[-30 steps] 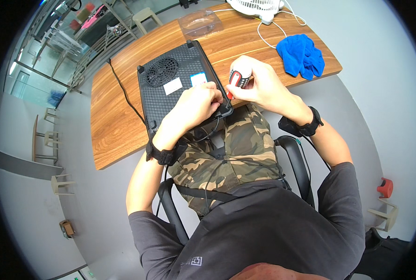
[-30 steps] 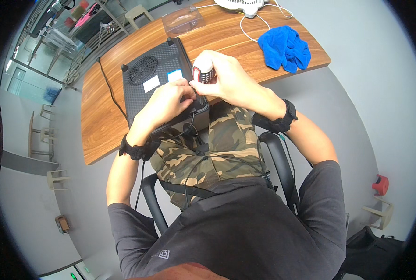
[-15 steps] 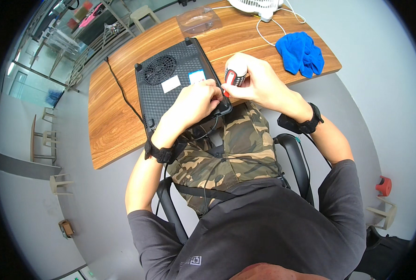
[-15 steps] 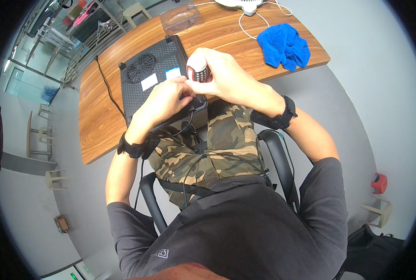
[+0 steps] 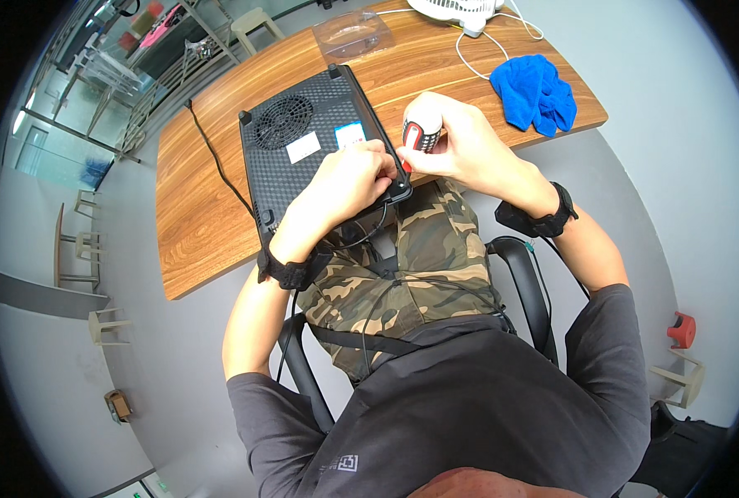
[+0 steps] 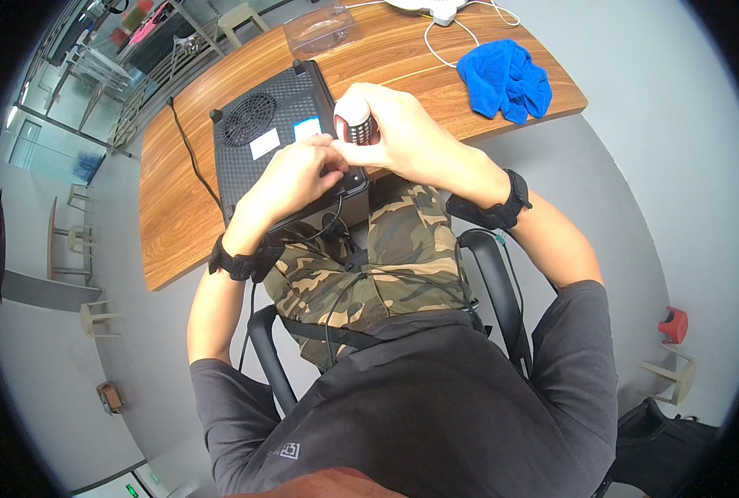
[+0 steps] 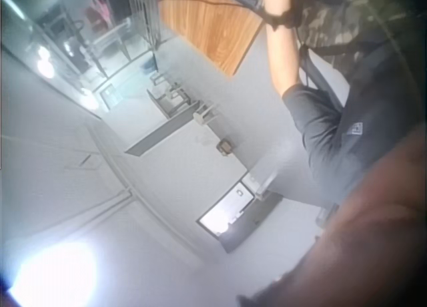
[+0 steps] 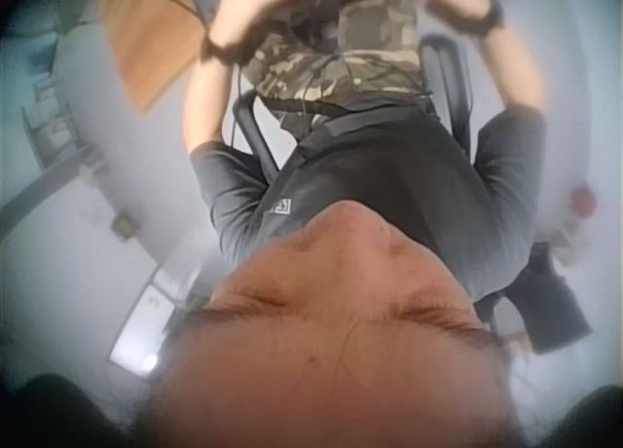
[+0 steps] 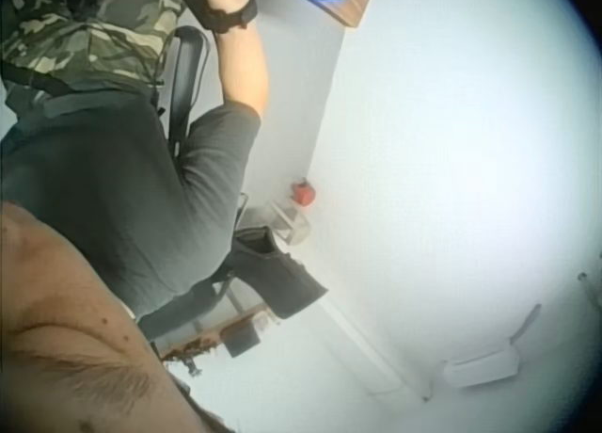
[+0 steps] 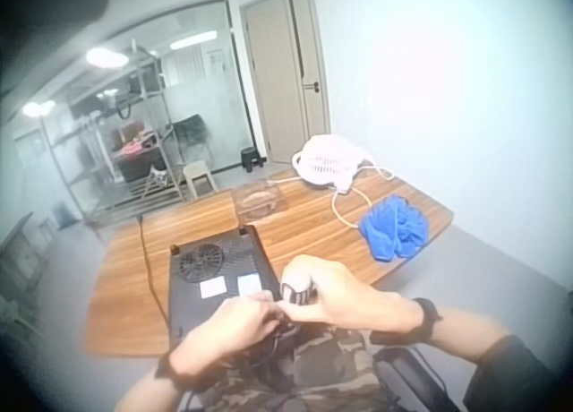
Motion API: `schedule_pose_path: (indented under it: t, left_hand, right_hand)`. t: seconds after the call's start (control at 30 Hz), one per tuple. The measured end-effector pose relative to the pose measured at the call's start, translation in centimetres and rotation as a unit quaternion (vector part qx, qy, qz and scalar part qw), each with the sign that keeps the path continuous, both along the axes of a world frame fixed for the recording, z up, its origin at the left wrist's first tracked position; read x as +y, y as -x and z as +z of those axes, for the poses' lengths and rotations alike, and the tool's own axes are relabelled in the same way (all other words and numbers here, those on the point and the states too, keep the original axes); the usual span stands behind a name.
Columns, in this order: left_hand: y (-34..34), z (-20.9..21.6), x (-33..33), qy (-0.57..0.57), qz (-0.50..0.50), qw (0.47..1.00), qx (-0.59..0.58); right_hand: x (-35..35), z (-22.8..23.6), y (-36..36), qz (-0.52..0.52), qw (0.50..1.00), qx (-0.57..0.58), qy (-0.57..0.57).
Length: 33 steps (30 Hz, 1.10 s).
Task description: The person assembles a small white fan by attaching its base and securing it with a screwdriver. Then, the person flips over a black induction cooktop and uses the screwdriver to remove screws from its underside.
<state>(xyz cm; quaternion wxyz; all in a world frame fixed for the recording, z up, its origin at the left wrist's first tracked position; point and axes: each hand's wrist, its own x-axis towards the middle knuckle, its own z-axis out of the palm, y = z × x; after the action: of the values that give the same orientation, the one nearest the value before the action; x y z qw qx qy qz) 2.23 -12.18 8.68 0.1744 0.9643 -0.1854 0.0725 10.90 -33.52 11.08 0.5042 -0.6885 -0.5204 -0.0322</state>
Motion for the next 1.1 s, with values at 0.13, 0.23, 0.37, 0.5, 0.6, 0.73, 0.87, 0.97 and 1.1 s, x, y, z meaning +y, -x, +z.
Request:
schedule_pose_path:
  t: [0.13,0.23,0.37,0.5,0.6,0.73,0.87,0.97,1.1]
  left_hand:
    - [-0.2,-1.1,-0.3,-0.018,-0.033,0.998,-0.049]
    - [-0.3,-1.5,-1.2,-0.052,-0.049,0.995,-0.07]
    - [-0.6,-2.3,-1.6,-0.082,-0.049,0.994,-0.06]
    - [-0.8,-1.9,-1.5,-0.107,-0.067,0.99,-0.061]
    - [-1.4,-2.5,-1.5,-0.098,-0.085,0.99,-0.054]
    - [-2.1,-2.3,-2.2,-0.142,-0.057,0.988,-0.004]
    - [-2.9,-1.6,-2.9,-0.245,-0.074,0.966,0.041]
    - [-3.7,-1.2,-3.1,-0.277,-0.084,0.954,0.078]
    - [-4.5,-0.6,-3.0,-0.233,-0.111,0.958,0.127]
  right_hand:
    - [0.0,-0.3,-0.4,-0.015,1.0,-0.016,-0.021]
    - [-0.4,0.0,-0.4,-0.031,0.999,-0.034,-0.022]
    - [-1.0,0.0,-0.3,-0.038,0.999,-0.002,-0.01]
    - [-1.2,-0.2,-0.4,-0.048,0.999,0.023,-0.003]
    - [-1.4,-0.3,-0.6,-0.059,0.998,0.021,0.003]
    - [-1.3,-0.2,-0.4,-0.061,0.998,0.027,0.002]
    - [-1.7,-0.4,-0.7,-0.065,0.998,0.015,0.013]
    - [-2.0,-0.3,-0.7,-0.07,0.997,0.042,0.012]
    - [-2.3,-0.3,-1.0,-0.074,0.997,0.011,0.014]
